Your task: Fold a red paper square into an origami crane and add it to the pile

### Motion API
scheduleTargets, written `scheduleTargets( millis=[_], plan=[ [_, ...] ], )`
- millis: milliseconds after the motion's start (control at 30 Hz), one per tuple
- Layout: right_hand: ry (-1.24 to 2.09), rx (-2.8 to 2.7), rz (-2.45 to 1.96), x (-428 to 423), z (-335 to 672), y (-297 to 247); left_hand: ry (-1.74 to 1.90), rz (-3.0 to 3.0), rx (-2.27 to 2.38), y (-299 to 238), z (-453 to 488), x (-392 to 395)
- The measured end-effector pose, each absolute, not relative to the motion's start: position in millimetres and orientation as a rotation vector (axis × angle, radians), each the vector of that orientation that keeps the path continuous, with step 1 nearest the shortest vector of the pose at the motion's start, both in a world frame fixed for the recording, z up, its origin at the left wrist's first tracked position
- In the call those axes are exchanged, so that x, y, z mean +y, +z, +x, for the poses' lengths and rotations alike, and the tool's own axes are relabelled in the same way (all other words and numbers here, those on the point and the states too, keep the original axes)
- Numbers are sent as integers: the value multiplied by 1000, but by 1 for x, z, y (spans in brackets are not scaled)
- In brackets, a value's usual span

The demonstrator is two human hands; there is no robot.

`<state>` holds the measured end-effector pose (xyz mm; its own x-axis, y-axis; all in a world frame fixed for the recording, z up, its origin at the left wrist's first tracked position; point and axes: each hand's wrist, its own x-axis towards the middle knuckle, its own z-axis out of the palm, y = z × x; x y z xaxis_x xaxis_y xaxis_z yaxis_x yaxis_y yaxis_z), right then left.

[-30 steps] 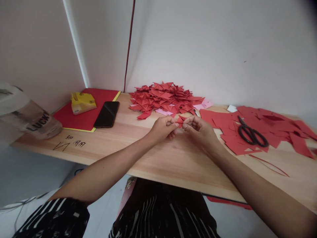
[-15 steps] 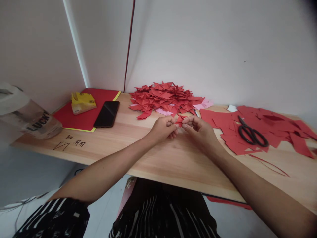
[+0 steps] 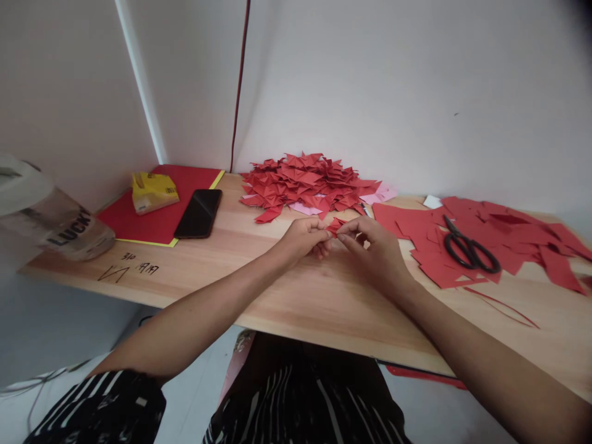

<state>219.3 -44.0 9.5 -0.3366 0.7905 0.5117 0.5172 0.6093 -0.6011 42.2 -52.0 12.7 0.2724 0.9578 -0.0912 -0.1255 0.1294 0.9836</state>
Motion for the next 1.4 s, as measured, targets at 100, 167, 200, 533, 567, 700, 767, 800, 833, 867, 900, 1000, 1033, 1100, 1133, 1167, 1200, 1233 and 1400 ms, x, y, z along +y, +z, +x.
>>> scheduleTargets(
  millis=[100,167,200,533,567,700,767,800,833,867,900,1000,1033,1100,1133,1167,1200,1233,1400],
  plan=[
    [364,-2050,-972,-44,220,10,1001,1116,932,13,41,-52],
    [356,-2073,-945,-45,220,11,997,1120,934,13,40,-51],
    [359,-2082,-942,-45,220,11,994,1122,936,13,39,-51],
    [366,-2118,-948,-48,219,11,966,1118,972,14,38,-49],
    [345,-2117,-933,-49,219,11,964,1117,970,14,38,-49],
    [266,-2132,-892,-50,219,11,960,1114,962,14,38,-49],
    [242,-2152,-894,-50,220,10,952,1110,962,14,38,-49],
    [234,-2161,-897,-49,220,9,944,1108,960,15,38,-50],
    [227,-2169,-897,-48,220,8,937,1107,955,15,38,-50],
    [224,-2175,-896,-48,220,7,931,1107,950,15,38,-50],
    [225,-2179,-894,-47,220,7,923,1106,945,14,37,-50],
    [238,-2177,-898,-47,220,7,919,1106,948,13,37,-49],
    [239,-2174,-899,-47,220,7,923,1109,955,12,38,-49],
    [235,-2169,-895,-48,220,8,942,1116,972,11,39,-49],
    [234,-2167,-896,-49,220,9,958,1116,979,12,39,-50],
    [236,-2166,-898,-49,219,10,972,1111,985,12,40,-50],
    [241,-2166,-902,-50,219,10,986,1102,990,12,40,-50],
    [248,-2168,-904,-51,218,11,994,1092,995,13,40,-50],
    [322,-2139,-880,-54,218,13,1043,1075,1032,13,37,-48]
  ],
)
